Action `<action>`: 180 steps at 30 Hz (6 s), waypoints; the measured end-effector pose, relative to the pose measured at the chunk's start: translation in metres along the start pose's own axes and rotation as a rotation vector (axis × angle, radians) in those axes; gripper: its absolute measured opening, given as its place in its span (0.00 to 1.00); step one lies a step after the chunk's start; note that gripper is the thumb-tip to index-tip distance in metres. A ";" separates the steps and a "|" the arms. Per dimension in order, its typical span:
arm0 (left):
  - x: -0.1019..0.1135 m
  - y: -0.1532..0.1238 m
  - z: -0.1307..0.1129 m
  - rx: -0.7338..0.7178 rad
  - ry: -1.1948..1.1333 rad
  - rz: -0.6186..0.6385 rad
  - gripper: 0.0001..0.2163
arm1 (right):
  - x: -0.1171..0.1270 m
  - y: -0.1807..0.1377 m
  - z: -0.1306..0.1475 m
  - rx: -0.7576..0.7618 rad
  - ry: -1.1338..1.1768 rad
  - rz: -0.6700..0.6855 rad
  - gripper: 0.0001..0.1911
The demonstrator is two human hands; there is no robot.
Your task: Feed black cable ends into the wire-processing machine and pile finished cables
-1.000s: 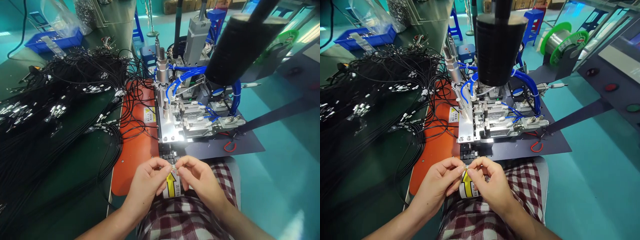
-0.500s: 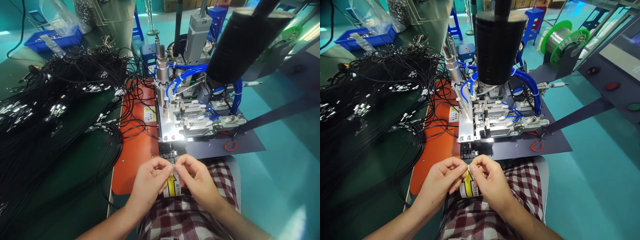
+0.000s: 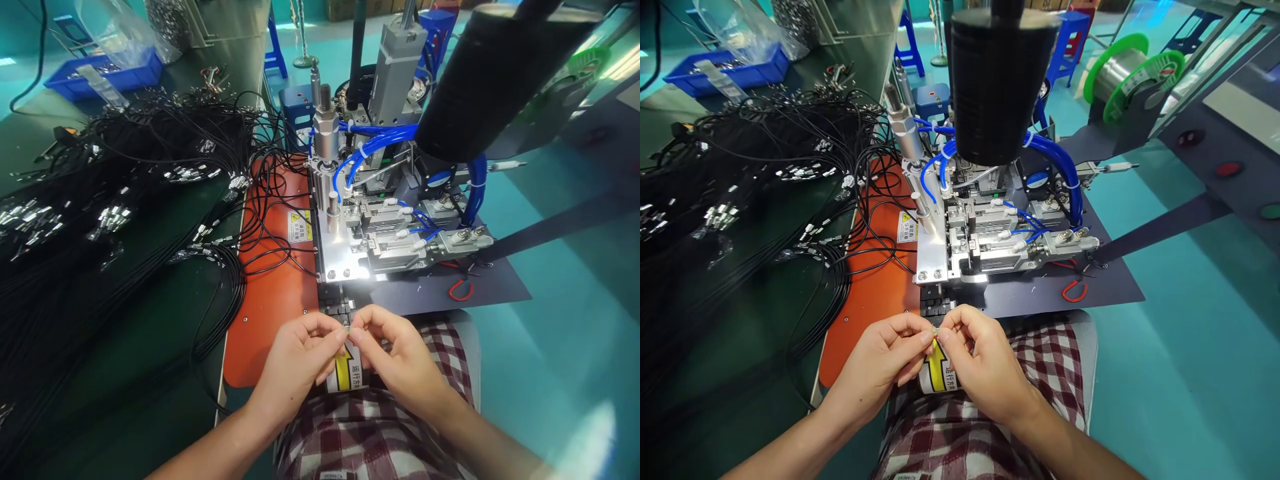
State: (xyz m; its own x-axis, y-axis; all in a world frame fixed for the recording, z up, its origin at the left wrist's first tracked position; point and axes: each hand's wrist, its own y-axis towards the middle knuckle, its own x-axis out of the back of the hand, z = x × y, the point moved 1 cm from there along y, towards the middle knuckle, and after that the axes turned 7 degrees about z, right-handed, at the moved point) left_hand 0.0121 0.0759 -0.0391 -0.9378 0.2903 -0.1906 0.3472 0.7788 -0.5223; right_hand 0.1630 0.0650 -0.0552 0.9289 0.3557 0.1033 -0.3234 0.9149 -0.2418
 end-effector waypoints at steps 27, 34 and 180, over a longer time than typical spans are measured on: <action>0.000 0.003 0.006 0.012 -0.006 -0.017 0.11 | 0.004 0.007 0.001 -0.053 0.083 0.029 0.08; 0.001 -0.001 -0.013 0.028 0.069 0.057 0.11 | 0.012 0.008 0.001 -0.099 0.197 0.055 0.10; 0.045 0.036 -0.003 -0.924 1.632 0.163 0.14 | 0.026 0.042 -0.035 -0.251 0.437 0.065 0.16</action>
State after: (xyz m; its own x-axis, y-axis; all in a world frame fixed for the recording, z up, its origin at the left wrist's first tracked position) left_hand -0.0177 0.1186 -0.0638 -0.1689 0.1233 0.9779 0.8345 0.5459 0.0753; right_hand 0.1795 0.1060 -0.0963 0.9142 0.2482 -0.3203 -0.3799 0.8002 -0.4641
